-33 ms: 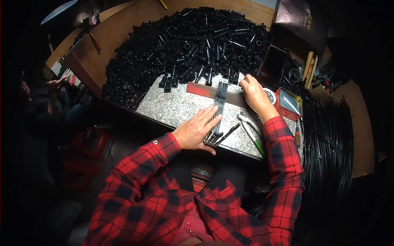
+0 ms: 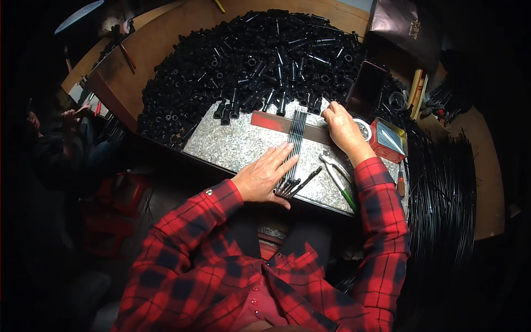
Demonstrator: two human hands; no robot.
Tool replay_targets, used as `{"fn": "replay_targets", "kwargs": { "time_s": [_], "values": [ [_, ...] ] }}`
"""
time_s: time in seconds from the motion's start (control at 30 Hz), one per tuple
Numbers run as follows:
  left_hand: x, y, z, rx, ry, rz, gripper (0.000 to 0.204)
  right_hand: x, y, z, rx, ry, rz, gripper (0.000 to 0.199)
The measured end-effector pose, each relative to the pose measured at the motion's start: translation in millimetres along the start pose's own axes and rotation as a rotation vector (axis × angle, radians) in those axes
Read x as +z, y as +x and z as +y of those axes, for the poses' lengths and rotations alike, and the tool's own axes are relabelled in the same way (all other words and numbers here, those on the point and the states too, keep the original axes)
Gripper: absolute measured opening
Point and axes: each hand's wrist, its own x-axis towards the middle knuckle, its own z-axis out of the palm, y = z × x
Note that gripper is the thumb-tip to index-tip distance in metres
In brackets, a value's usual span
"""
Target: Assembling and trimming industrial wire components at a workstation.
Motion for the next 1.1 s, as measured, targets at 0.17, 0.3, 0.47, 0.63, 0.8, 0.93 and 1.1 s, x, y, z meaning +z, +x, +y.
{"fn": "replay_targets", "kwargs": {
  "time_s": [0.17, 0.3, 0.47, 0.63, 0.8, 0.93, 1.1],
  "values": [
    [-1, 0, 1, -0.004, -0.006, -0.008, 0.105, 6, -6, 3, -0.031, -0.003, 0.012, 0.016],
    [-1, 0, 1, 0.001, -0.004, -0.014, 0.105, 4, -5, 2, -0.011, -0.008, 0.021, 0.017],
    [-2, 1, 1, 0.004, 0.006, -0.023, 0.104, 6, -7, 0, 0.006, -0.032, 0.01, 0.019],
    [-2, 1, 2, 0.006, 0.0, -0.022, 0.103, 8, -4, -3, -0.013, -0.011, 0.031, 0.021],
    [-6, 2, 4, 0.008, 0.02, -0.048, 0.102, 12, 7, -12, 0.013, 0.0, 0.009, 0.017],
    [-2, 1, 3, 0.008, 0.058, -0.03, 0.098, 17, 13, -15, 0.022, 0.034, 0.011, 0.015],
    [3, 0, 1, 0.004, 0.038, 0.007, 0.094, -19, 2, 4, 0.077, -0.119, 0.151, 0.015]
  ]
}}
